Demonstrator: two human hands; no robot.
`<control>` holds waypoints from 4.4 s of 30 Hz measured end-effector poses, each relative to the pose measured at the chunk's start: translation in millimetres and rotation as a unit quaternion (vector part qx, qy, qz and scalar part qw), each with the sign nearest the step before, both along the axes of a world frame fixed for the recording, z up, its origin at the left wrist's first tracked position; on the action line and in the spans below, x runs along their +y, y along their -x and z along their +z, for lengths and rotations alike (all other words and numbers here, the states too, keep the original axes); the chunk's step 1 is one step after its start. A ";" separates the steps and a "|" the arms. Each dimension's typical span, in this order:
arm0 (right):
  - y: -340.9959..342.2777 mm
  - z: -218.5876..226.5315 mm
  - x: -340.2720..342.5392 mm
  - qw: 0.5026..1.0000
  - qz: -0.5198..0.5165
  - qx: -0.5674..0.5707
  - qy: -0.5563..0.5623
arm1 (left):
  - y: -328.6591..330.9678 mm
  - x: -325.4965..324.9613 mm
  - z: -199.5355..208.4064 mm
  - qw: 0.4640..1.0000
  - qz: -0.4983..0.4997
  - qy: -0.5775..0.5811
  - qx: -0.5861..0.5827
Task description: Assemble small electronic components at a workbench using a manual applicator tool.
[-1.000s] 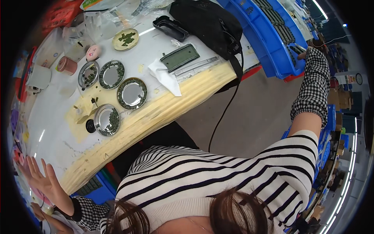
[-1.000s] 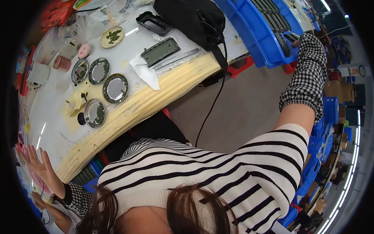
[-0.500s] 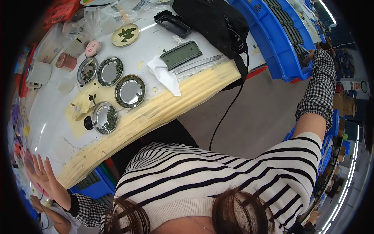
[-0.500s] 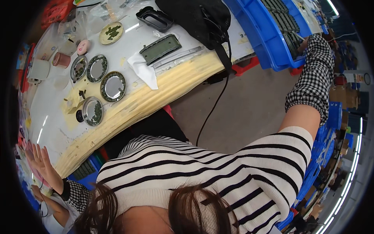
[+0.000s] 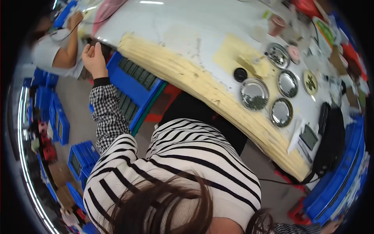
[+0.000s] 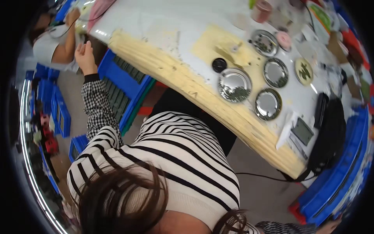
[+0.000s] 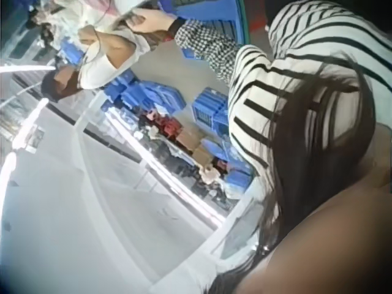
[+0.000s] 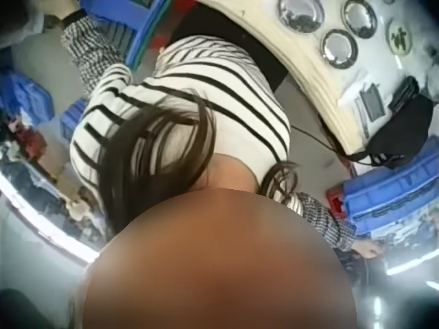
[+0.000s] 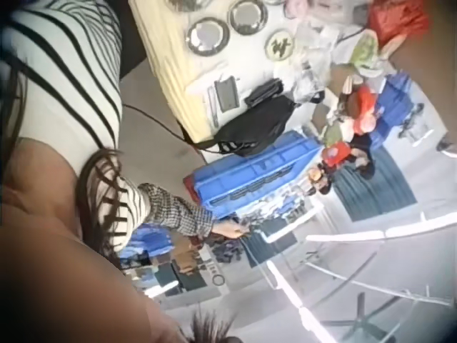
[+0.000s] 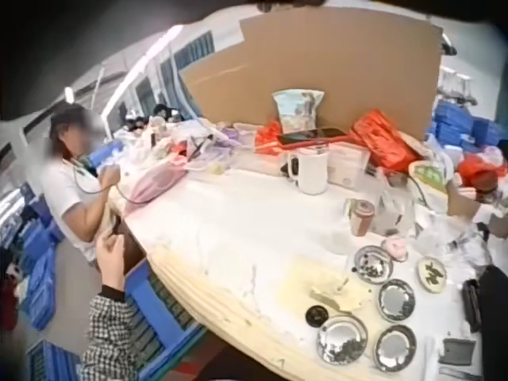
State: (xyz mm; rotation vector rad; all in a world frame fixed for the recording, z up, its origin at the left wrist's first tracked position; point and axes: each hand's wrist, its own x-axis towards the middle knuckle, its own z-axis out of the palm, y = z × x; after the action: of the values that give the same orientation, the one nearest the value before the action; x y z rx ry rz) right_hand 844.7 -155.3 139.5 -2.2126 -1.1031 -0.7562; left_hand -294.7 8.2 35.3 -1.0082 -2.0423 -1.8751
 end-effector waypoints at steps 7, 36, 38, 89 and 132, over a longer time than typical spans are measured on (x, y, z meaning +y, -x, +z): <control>310.0 14.8 46.6 0.973 0.159 -0.090 -0.142 | 49.8 -131.8 -166.0 0.873 -0.041 0.481 0.074; 481.0 0.9 138.7 0.915 0.339 0.006 -0.219 | -32.5 -199.1 -214.0 0.836 -0.092 0.527 0.120; 475.2 -5.0 139.5 0.908 0.338 0.044 -0.245 | -34.6 -193.6 -197.8 0.847 -0.067 0.523 0.075; 505.8 -18.1 122.0 0.940 0.313 0.098 -0.096 | 88.8 -179.7 -235.6 0.789 -0.064 0.605 0.085; 459.5 -26.0 113.7 0.781 0.567 0.251 -0.072 | 35.3 100.7 -16.1 0.945 -0.117 -0.038 0.302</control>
State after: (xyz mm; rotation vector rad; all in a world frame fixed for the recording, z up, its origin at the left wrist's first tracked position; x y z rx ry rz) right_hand 385.2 -41.6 113.5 -1.0986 -1.6618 0.2685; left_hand -330.0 108.8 19.2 -1.6159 -1.5317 -1.4601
